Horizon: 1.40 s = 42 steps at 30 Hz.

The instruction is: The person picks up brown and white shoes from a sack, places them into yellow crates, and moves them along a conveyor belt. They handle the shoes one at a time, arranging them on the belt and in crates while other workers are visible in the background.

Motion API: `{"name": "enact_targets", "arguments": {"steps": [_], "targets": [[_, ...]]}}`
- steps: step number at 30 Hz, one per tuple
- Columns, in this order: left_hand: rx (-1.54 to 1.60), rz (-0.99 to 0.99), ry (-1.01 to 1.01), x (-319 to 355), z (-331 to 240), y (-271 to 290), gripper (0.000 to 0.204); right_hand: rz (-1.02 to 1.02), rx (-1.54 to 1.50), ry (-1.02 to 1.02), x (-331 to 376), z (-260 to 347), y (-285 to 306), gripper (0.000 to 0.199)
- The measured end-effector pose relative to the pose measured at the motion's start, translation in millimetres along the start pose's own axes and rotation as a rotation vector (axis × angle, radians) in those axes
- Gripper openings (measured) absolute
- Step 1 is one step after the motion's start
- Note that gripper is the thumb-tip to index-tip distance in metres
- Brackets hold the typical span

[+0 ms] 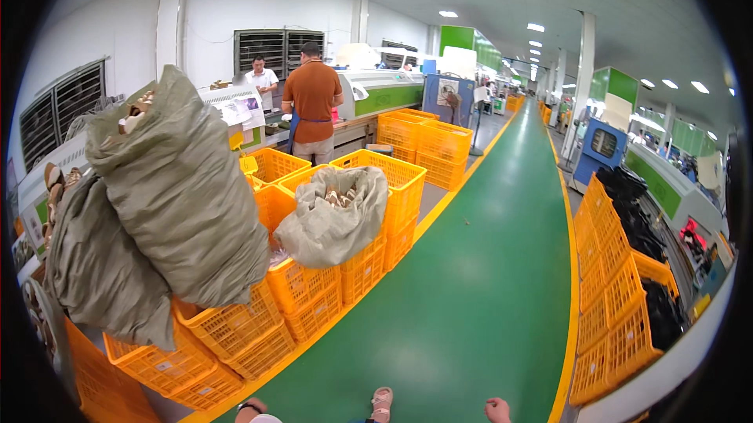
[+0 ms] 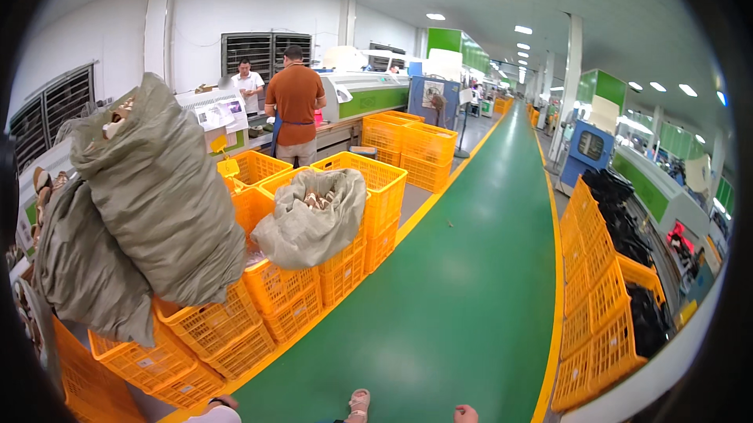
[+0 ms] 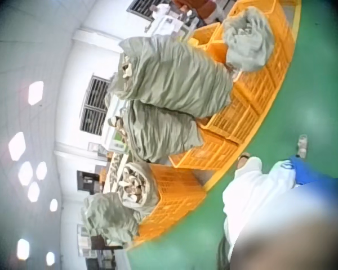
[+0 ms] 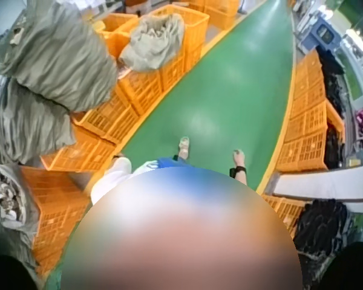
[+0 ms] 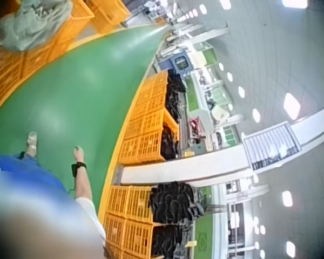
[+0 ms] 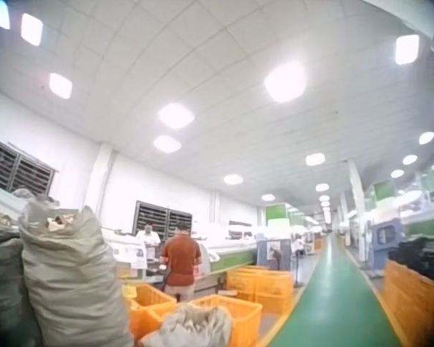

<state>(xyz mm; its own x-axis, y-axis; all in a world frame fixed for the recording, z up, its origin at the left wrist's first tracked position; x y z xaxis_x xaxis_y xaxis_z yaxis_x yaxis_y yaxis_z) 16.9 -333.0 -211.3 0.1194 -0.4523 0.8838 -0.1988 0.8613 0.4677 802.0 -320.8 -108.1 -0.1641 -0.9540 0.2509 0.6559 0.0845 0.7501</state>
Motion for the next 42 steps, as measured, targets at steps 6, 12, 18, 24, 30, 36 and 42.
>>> {"name": "enact_targets", "arguments": {"steps": [6, 12, 18, 24, 30, 36, 42], "targets": [[-0.091, 0.051, -0.016, -107, -131, 154, 0.032, 0.354, -0.05, -0.165, -108, -10, -37, 0.031], [0.307, -0.402, -0.536, -130, -481, 438, 0.037, 0.399, -0.17, -0.532, -179, -70, -10, 0.031], [0.061, -0.171, -1.026, -106, -777, 548, 0.041, 0.34, -0.198, -0.579, -347, -107, 50, 0.031], [-0.075, -0.094, -0.657, -255, -769, 631, 0.048, 0.301, -0.075, -0.394, -606, -119, 161, 0.031], [0.292, -0.123, -0.212, -346, -644, 694, 0.039, 0.124, 0.039, -0.118, -914, -66, 258, 0.025], [0.382, -0.256, -0.302, -366, -698, 830, 0.037, 0.338, 0.009, 0.009, -1097, 13, 238, 0.027], [0.281, -0.479, -0.599, -372, -910, 1102, 0.042, 0.636, -0.195, -0.257, -1170, 14, 238, 0.031]]}}
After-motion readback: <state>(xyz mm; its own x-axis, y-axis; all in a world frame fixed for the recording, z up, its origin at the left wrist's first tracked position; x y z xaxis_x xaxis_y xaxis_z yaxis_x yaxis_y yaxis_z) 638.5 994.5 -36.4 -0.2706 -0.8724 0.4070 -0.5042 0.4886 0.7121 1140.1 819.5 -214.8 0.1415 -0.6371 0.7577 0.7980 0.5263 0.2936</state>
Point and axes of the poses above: each hand's wrist, its own x-axis away from the middle knuckle, its own y-axis out of the back of the hand, z = x × y, the point moved 10 cm from there along -x, towards the middle knuckle, and after that the axes turned 14 degrees about z, right-handed, at the moved point
